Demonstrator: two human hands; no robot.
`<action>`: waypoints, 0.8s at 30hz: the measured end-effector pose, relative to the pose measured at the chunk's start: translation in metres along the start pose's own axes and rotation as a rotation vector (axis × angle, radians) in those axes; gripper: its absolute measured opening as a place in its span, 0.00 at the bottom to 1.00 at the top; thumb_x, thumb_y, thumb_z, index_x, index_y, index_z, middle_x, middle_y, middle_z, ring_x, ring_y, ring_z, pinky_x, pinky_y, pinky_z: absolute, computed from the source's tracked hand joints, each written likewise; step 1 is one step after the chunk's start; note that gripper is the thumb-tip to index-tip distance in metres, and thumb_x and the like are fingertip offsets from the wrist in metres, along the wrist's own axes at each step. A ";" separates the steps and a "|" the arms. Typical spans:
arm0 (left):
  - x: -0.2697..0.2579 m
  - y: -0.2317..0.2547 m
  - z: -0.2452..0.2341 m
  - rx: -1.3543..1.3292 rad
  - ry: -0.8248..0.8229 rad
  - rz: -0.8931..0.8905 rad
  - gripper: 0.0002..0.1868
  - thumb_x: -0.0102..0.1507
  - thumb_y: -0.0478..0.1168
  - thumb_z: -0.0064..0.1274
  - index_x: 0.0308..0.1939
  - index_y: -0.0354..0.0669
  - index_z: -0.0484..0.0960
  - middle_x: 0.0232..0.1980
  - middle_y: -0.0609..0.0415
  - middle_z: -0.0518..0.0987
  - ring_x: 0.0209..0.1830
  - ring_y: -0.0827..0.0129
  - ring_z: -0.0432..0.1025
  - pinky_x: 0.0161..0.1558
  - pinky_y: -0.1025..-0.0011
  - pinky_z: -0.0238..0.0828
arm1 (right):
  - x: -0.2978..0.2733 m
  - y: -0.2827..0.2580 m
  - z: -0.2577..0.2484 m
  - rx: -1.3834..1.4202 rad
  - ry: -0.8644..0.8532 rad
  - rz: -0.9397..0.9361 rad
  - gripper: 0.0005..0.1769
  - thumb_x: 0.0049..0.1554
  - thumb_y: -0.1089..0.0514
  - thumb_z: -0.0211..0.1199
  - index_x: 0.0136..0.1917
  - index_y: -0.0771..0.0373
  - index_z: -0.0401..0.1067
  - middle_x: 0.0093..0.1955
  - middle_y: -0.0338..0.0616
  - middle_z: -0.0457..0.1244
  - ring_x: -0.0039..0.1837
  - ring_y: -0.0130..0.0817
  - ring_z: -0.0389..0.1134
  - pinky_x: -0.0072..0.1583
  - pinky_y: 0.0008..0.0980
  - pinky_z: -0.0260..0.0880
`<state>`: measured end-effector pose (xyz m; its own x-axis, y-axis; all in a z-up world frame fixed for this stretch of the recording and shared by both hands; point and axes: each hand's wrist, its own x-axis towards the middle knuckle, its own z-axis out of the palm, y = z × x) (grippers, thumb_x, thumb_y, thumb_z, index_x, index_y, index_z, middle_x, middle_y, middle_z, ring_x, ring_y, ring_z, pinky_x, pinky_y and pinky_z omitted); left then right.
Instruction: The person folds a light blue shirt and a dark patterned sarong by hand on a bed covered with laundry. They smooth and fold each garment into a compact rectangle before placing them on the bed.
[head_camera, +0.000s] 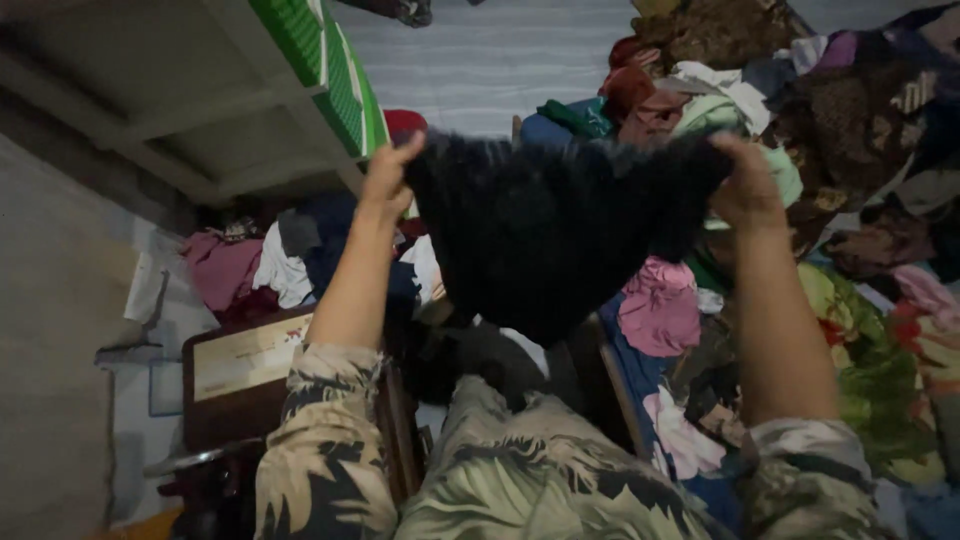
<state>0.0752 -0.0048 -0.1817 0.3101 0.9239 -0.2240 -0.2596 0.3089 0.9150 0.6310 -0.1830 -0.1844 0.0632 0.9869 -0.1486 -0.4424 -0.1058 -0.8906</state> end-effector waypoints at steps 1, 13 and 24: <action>-0.012 0.022 0.015 -0.121 -0.112 0.103 0.15 0.63 0.36 0.64 0.50 0.31 0.81 0.45 0.49 0.84 0.44 0.59 0.78 0.50 0.60 0.75 | -0.026 -0.034 0.059 0.184 -0.043 -0.076 0.21 0.62 0.57 0.69 0.63 0.69 0.67 0.63 0.51 0.66 0.66 0.43 0.67 0.70 0.41 0.65; -0.030 0.001 -0.003 -0.255 -0.042 0.059 0.15 0.64 0.35 0.57 0.54 0.46 0.77 0.47 0.53 0.83 0.44 0.60 0.78 0.47 0.58 0.78 | -0.036 -0.007 0.126 -0.310 0.511 0.195 0.19 0.58 0.55 0.66 0.59 0.65 0.71 0.57 0.44 0.68 0.55 0.39 0.69 0.56 0.46 0.65; 0.008 -0.045 -0.035 -0.389 -0.014 0.205 0.05 0.68 0.34 0.53 0.45 0.38 0.81 0.41 0.49 0.83 0.39 0.61 0.80 0.47 0.60 0.79 | -0.028 0.057 0.037 -0.860 0.459 -0.084 0.16 0.62 0.56 0.59 0.48 0.75 0.73 0.42 0.44 0.66 0.42 0.32 0.64 0.43 0.39 0.64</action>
<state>0.0580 -0.0031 -0.2365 0.2279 0.9727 -0.0434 -0.6412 0.1835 0.7451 0.5710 -0.2127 -0.2155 0.4873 0.8711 -0.0610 0.3713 -0.2700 -0.8884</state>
